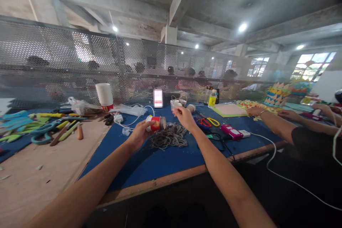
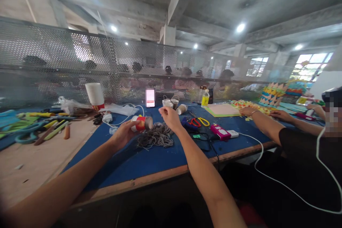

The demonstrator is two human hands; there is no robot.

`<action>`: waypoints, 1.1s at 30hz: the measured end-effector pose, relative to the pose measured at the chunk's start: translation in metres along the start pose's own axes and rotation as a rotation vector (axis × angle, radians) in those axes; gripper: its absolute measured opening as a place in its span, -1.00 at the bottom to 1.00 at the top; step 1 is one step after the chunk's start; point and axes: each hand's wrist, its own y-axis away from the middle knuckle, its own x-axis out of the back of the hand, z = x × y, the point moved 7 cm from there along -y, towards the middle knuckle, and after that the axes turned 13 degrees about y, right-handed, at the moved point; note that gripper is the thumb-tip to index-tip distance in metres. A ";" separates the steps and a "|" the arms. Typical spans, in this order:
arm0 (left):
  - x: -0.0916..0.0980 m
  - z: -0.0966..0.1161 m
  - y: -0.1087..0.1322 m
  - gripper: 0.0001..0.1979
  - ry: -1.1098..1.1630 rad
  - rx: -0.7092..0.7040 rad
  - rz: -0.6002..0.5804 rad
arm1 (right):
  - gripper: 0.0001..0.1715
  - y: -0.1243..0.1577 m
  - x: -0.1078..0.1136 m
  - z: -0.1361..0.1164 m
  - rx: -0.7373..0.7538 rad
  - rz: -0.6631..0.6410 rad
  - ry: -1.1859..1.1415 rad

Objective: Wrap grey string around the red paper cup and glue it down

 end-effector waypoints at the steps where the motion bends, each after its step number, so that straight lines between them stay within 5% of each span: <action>1: -0.001 0.001 0.000 -0.85 -0.003 -0.006 -0.005 | -0.73 0.002 0.008 0.006 -0.011 0.023 0.070; 13: -0.005 0.002 0.003 -0.81 -0.044 -0.037 -0.052 | -0.77 0.074 0.066 0.070 -0.197 -0.026 0.896; 17: -0.003 0.001 0.001 -0.82 -0.049 -0.030 -0.035 | -0.67 0.082 0.058 0.078 -0.240 -0.200 0.949; 23: -0.003 0.002 0.000 -0.81 -0.034 -0.038 -0.052 | -0.57 0.072 0.066 0.073 -0.267 -0.068 1.106; 33: -0.004 0.001 0.001 -0.79 -0.050 -0.019 -0.065 | -0.55 0.062 0.061 0.104 -0.323 -0.243 1.099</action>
